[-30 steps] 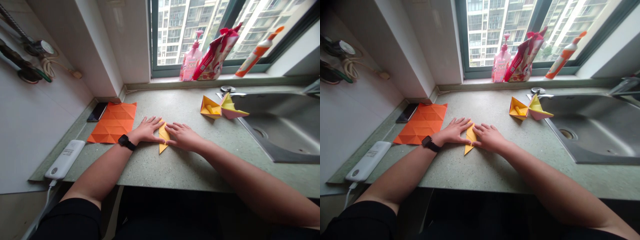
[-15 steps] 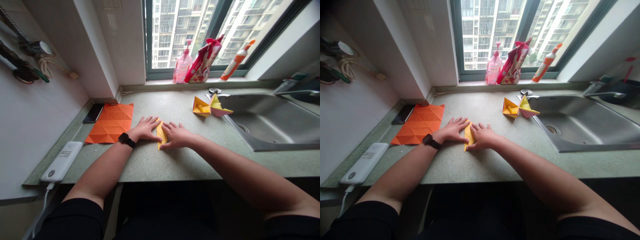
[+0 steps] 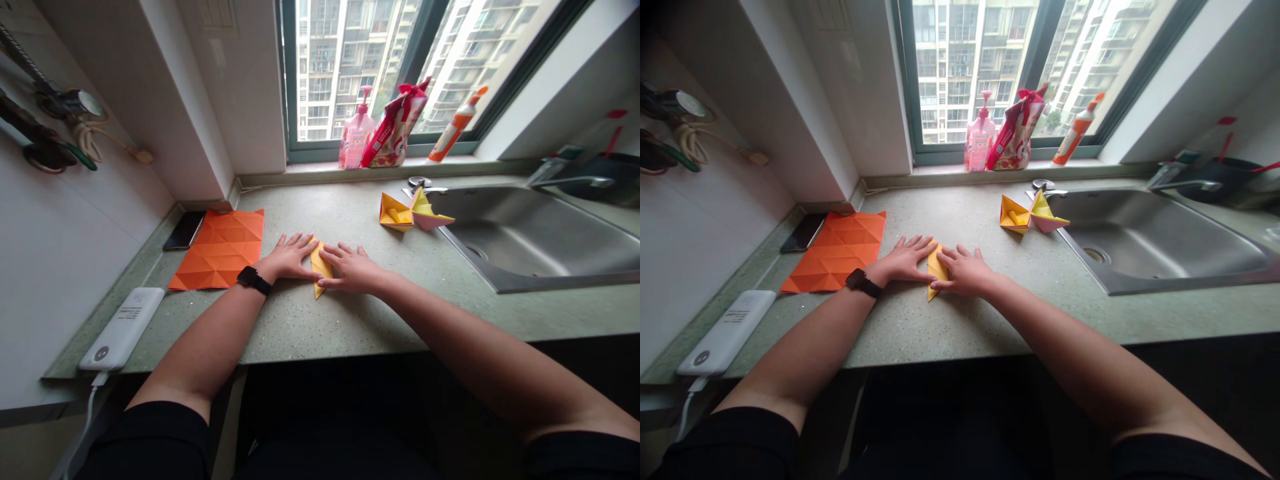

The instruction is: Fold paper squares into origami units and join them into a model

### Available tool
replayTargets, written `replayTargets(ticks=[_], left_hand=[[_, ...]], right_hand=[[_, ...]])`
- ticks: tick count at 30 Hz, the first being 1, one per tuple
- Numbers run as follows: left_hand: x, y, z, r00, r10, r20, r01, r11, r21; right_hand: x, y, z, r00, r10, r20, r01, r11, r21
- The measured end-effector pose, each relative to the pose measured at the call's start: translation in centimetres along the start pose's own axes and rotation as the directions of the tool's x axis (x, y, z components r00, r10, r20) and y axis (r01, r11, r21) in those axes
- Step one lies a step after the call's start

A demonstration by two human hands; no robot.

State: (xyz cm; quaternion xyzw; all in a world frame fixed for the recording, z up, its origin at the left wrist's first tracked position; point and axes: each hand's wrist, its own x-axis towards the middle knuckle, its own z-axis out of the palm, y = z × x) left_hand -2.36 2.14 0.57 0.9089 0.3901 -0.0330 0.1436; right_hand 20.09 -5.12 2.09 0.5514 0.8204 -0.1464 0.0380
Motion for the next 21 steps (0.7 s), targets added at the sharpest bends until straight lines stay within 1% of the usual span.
replayTargets(ticks=[4, 11, 17, 19, 21], left_hand=[[0.1, -0.1, 0.1, 1.0, -0.003, 0.0, 0.003, 1.0, -0.007], [0.0, 0.1, -0.2, 1.0, -0.009, 0.022, 0.009, 1.0, 0.007], [-0.3, 0.0, -0.2, 1.0, 0.001, 0.022, -0.001, 1.0, 0.001], [-0.3, 0.0, -0.2, 1.0, 0.002, 0.024, -0.002, 1.0, -0.003], [-0.3, 0.0, -0.2, 1.0, 0.0, 0.026, 0.0, 1.0, -0.008]], right_hand=[[0.0, -0.2, 0.2, 0.999, -0.012, -0.034, 0.012, 1.0, -0.006], [-0.3, -0.4, -0.1, 0.999, -0.042, 0.014, 0.043, 0.999, -0.032], [-2.0, 0.3, 0.9, 0.989, -0.143, -0.034, 0.139, 0.986, -0.089], [-2.8, 0.5, 0.8, 0.987, -0.157, -0.032, 0.153, 0.983, -0.096], [-3.5, 0.6, 0.1, 0.984, -0.175, -0.03, 0.171, 0.981, -0.095]])
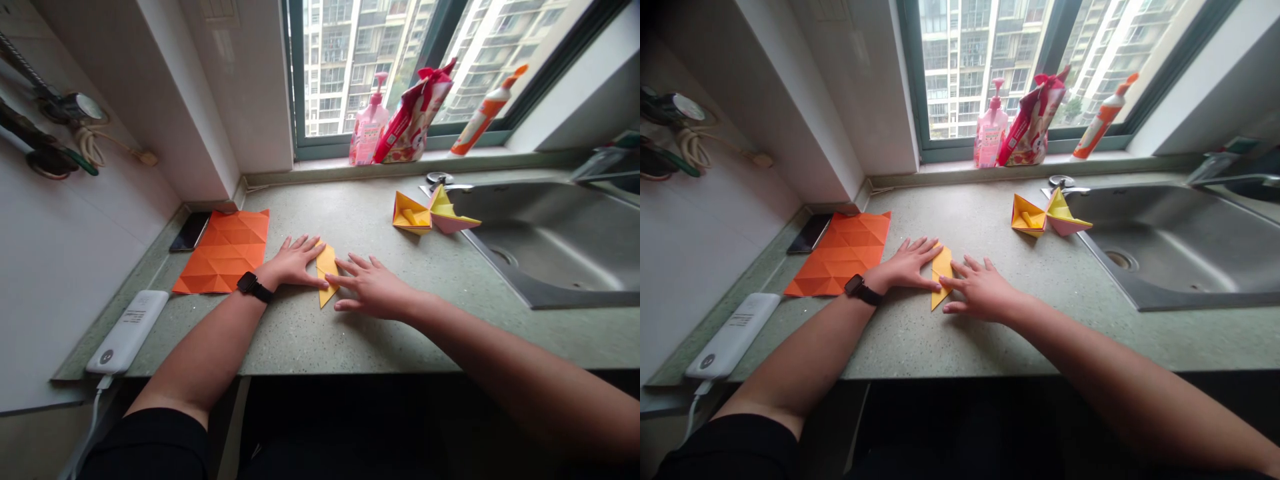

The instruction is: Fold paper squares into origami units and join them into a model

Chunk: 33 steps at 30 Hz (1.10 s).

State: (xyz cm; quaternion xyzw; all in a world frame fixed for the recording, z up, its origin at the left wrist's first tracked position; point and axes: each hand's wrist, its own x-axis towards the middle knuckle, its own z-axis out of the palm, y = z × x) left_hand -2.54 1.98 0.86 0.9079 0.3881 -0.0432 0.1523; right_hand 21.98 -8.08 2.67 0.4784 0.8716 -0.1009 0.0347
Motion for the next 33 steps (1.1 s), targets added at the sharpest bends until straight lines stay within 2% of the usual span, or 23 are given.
replayTargets(ticks=[3, 6, 8, 10, 11, 14, 17, 29, 31, 33], left_hand=[[0.0, 0.0, 0.0, 1.0, -0.007, 0.006, 0.007, 1.0, -0.005], [0.0, 0.0, 0.0, 1.0, -0.009, 0.014, 0.01, 1.0, -0.012], [-0.1, 0.1, 0.0, 1.0, -0.011, 0.012, 0.011, 1.0, -0.016], [-0.2, 0.2, 0.0, 1.0, -0.012, 0.002, 0.012, 1.0, -0.019], [-0.2, 0.2, 0.1, 1.0, -0.011, -0.003, 0.011, 1.0, -0.021], [-0.3, 0.2, 0.1, 1.0, 0.0, -0.016, 0.0, 1.0, -0.03], [-0.3, 0.2, 0.2, 1.0, 0.006, -0.026, -0.007, 0.999, -0.038], [-0.2, -0.1, 0.8, 0.997, -0.003, -0.078, -0.003, 0.998, -0.067], [-0.3, -0.3, 0.9, 0.992, -0.007, -0.125, -0.007, 0.993, -0.114], [-0.3, -0.5, 1.0, 0.974, -0.034, -0.225, -0.01, 0.982, -0.19]], right_hand=[[-0.4, 0.4, -1.8, 0.999, -0.033, 0.006, 0.033, 0.999, 0.009], [0.7, 1.6, -3.3, 0.996, -0.084, -0.01, 0.085, 0.994, 0.073], [2.0, 2.5, -3.3, 0.986, -0.047, -0.157, 0.072, 0.984, 0.16], [3.3, 3.4, -2.2, 0.938, 0.042, -0.344, 0.025, 0.982, 0.187], [3.8, 3.8, -1.4, 0.914, 0.077, -0.398, -0.003, 0.983, 0.185], [4.5, 4.5, 1.0, 0.936, 0.017, -0.351, 0.035, 0.989, 0.141], [4.4, 4.5, 2.1, 0.951, 0.011, -0.31, 0.029, 0.992, 0.124], [3.9, 3.4, 2.0, 0.977, 0.124, -0.173, -0.115, 0.991, 0.061], [3.8, 3.5, 1.9, 0.979, 0.116, -0.169, -0.106, 0.992, 0.067], [3.9, 3.8, 1.8, 0.977, 0.095, -0.19, -0.079, 0.993, 0.091]])
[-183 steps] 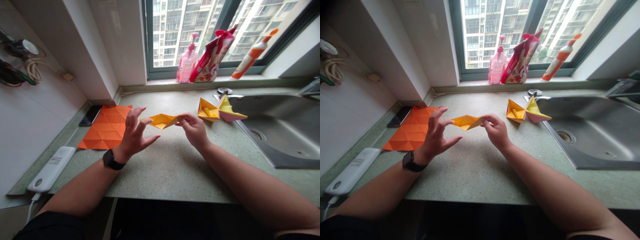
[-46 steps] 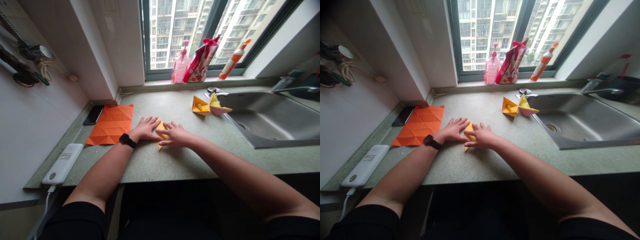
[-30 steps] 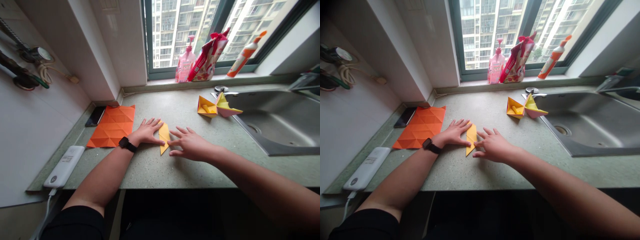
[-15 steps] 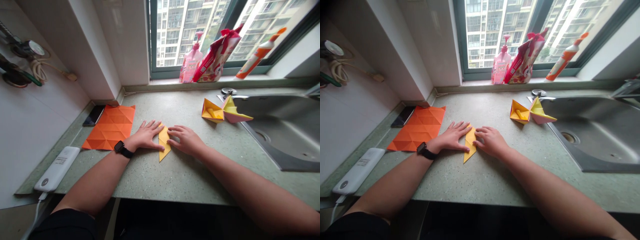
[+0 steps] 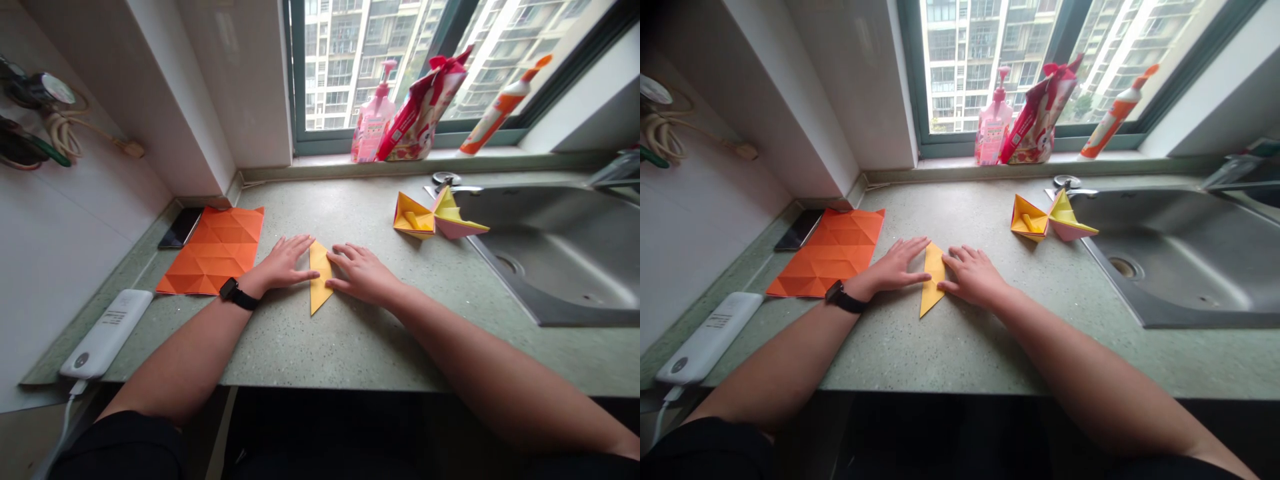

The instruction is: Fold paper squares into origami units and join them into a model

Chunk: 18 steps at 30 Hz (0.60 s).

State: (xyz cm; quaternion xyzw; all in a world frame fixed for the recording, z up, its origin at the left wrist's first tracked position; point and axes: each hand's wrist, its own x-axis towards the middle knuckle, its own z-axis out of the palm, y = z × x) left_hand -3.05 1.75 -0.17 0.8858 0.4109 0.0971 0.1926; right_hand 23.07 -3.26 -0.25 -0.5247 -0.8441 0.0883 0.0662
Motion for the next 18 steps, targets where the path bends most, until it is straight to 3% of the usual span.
replayTargets(ticks=[4, 6, 10, 18], left_hand=[[-0.1, -0.3, 0.1, 0.959, -0.069, -0.274, 0.035, 0.991, -0.128], [-0.2, -0.2, 0.0, 0.941, -0.077, -0.329, 0.032, 0.99, -0.139], [-0.5, 0.5, -0.2, 0.943, -0.024, -0.333, -0.022, 0.991, -0.134], [-1.1, 2.4, -0.4, 0.965, 0.124, -0.233, -0.168, 0.969, -0.179]], right_hand=[[0.2, 0.7, -0.3, 0.992, -0.016, -0.128, 0.034, 0.989, 0.142], [0.2, 0.7, -0.5, 0.98, 0.021, -0.199, 0.022, 0.977, 0.211], [0.0, 0.0, -0.9, 0.973, 0.076, -0.219, -0.01, 0.957, 0.289], [0.1, -0.6, -0.9, 0.984, 0.067, -0.167, -0.009, 0.945, 0.326]])
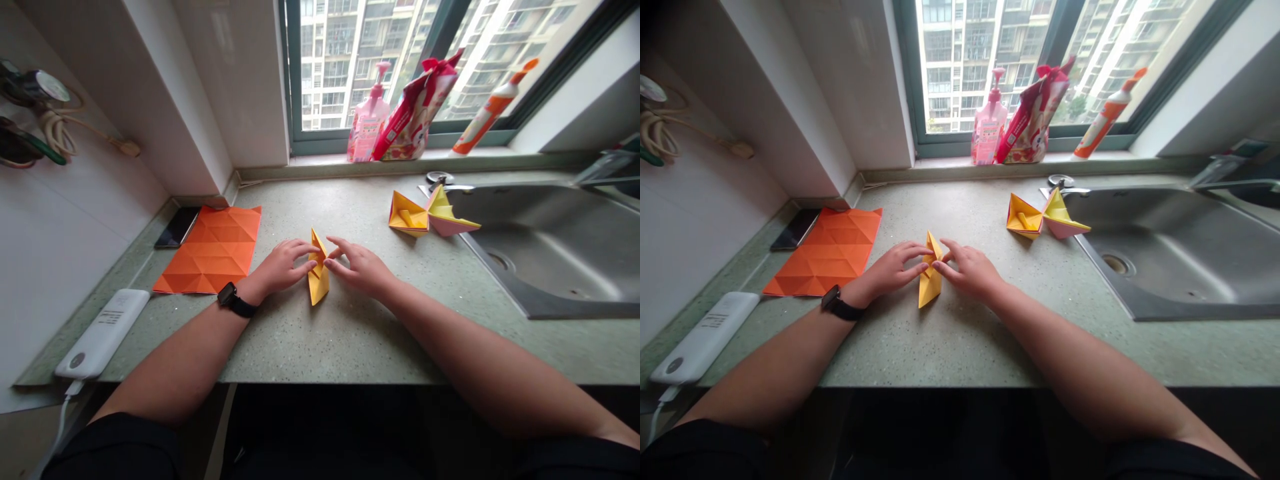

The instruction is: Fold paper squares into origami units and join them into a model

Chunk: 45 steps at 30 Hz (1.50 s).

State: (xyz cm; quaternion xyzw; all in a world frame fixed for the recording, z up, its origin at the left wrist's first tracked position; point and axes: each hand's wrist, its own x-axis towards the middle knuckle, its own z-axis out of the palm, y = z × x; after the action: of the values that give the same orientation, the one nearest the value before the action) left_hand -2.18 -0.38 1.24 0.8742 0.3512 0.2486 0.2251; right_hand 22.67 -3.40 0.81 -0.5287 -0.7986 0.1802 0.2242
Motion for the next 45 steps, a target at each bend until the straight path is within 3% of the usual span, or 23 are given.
replayTargets(ticks=[6, 10, 16, 24, 35, 39, 45], left_hand=[[-0.2, 1.0, -0.1, 0.999, 0.041, -0.03, -0.04, 0.999, 0.023], [-0.2, 0.8, -0.1, 0.997, 0.009, -0.079, -0.004, 0.998, 0.058], [-0.3, 0.2, 0.0, 0.992, -0.033, -0.121, 0.043, 0.995, 0.086], [-0.4, -0.7, 0.2, 0.995, -0.081, -0.052, 0.09, 0.977, 0.192], [-0.5, -0.9, 0.4, 0.993, 0.092, -0.078, -0.083, 0.99, 0.111], [-0.5, -0.9, 0.5, 0.99, 0.118, -0.074, -0.108, 0.986, 0.123], [-0.5, -0.6, 0.4, 0.991, 0.104, -0.088, -0.092, 0.988, 0.123]], right_hand=[[0.0, 0.3, 0.0, 0.999, 0.032, -0.036, -0.031, 0.999, 0.041], [0.1, 0.8, 0.1, 0.996, 0.05, -0.069, -0.044, 0.996, 0.082], [0.3, 1.9, 0.4, 0.986, -0.014, -0.167, 0.025, 0.998, 0.063], [0.8, 2.9, 0.2, 0.999, -0.024, -0.041, 0.023, 0.999, -0.032], [0.6, 3.3, 1.2, 0.99, -0.142, -0.018, 0.142, 0.989, 0.03], [0.5, 3.4, 1.4, 0.991, -0.13, 0.012, 0.129, 0.991, 0.031], [0.7, 3.2, 0.4, 0.988, -0.094, -0.122, 0.1, 0.994, 0.04]])
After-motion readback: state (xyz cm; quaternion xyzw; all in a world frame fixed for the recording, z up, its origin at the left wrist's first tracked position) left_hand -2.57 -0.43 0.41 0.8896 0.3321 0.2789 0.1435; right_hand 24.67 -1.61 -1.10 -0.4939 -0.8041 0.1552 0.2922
